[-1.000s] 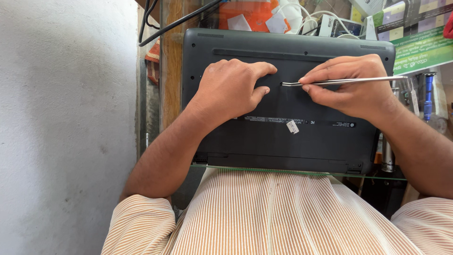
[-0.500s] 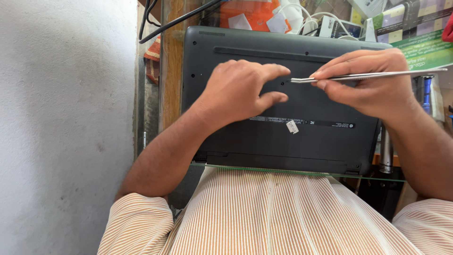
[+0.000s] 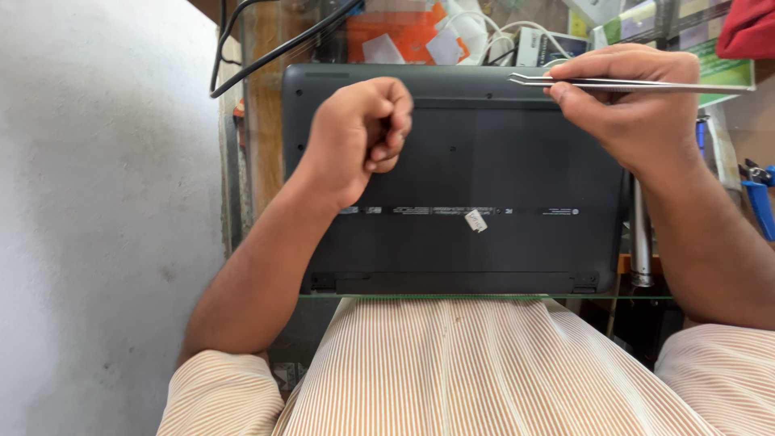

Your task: The person walks to a workbench, picks up a screwdriver and pliers, then uses the screwdriver to remove screws from the back of a laptop. They switch to a metal prying tool to lift the back cover, continuing to pry around the edges.

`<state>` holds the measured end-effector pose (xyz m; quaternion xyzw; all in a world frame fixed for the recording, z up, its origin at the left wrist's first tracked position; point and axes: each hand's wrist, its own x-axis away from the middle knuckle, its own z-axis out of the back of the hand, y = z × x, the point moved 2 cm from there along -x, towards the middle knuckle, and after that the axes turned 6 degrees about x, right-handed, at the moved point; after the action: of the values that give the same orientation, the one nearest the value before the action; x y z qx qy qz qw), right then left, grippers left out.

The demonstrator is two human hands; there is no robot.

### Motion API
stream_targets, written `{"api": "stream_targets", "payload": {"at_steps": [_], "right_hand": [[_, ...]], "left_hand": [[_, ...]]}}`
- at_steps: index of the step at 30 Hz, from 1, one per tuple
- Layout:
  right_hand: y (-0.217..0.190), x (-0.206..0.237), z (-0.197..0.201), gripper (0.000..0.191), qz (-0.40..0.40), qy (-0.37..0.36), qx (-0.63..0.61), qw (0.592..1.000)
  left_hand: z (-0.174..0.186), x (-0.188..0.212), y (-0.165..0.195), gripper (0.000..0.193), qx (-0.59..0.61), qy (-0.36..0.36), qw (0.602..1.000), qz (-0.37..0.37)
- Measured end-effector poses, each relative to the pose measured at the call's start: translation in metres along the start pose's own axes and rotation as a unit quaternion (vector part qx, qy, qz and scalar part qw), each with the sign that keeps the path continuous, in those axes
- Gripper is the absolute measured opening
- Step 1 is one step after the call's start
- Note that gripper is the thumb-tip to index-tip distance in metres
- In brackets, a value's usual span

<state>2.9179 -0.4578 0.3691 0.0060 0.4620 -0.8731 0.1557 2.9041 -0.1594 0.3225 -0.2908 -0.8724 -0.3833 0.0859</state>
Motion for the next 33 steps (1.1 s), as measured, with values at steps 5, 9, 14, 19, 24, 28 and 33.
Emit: {"api": "stream_targets", "payload": {"at_steps": [5,9,14,19,24,28,33], "right_hand": [[0.017,0.011,0.041,0.012,0.111,0.034,0.132,0.984],[0.041,0.035,0.074,0.009,0.099,0.074,0.208,0.970],[0.058,0.067,0.083,0.009,0.080,0.122,0.204,0.968],[0.065,0.077,0.079,0.008,0.024,0.137,0.162,0.977],[0.074,0.075,0.076,0.005,0.022,0.125,0.151,0.980],[0.075,0.075,0.075,0.005,0.023,0.123,0.150,0.981],[0.066,0.083,0.086,0.007,0.093,0.160,0.162,0.969]], "left_hand": [[-0.002,0.005,-0.002,0.030,-0.102,-0.007,0.995,-0.001],[-0.020,0.002,-0.010,0.032,-0.329,-0.042,0.943,-0.037],[-0.034,0.004,-0.009,0.028,-0.436,-0.049,0.899,-0.007],[-0.042,0.003,-0.009,0.024,-0.471,-0.029,0.880,0.048],[-0.044,0.000,-0.008,0.024,-0.474,-0.042,0.880,0.001],[-0.037,0.002,-0.007,0.023,-0.464,-0.019,0.885,0.020],[-0.032,0.001,-0.011,0.021,-0.460,-0.021,0.887,0.022]]}}
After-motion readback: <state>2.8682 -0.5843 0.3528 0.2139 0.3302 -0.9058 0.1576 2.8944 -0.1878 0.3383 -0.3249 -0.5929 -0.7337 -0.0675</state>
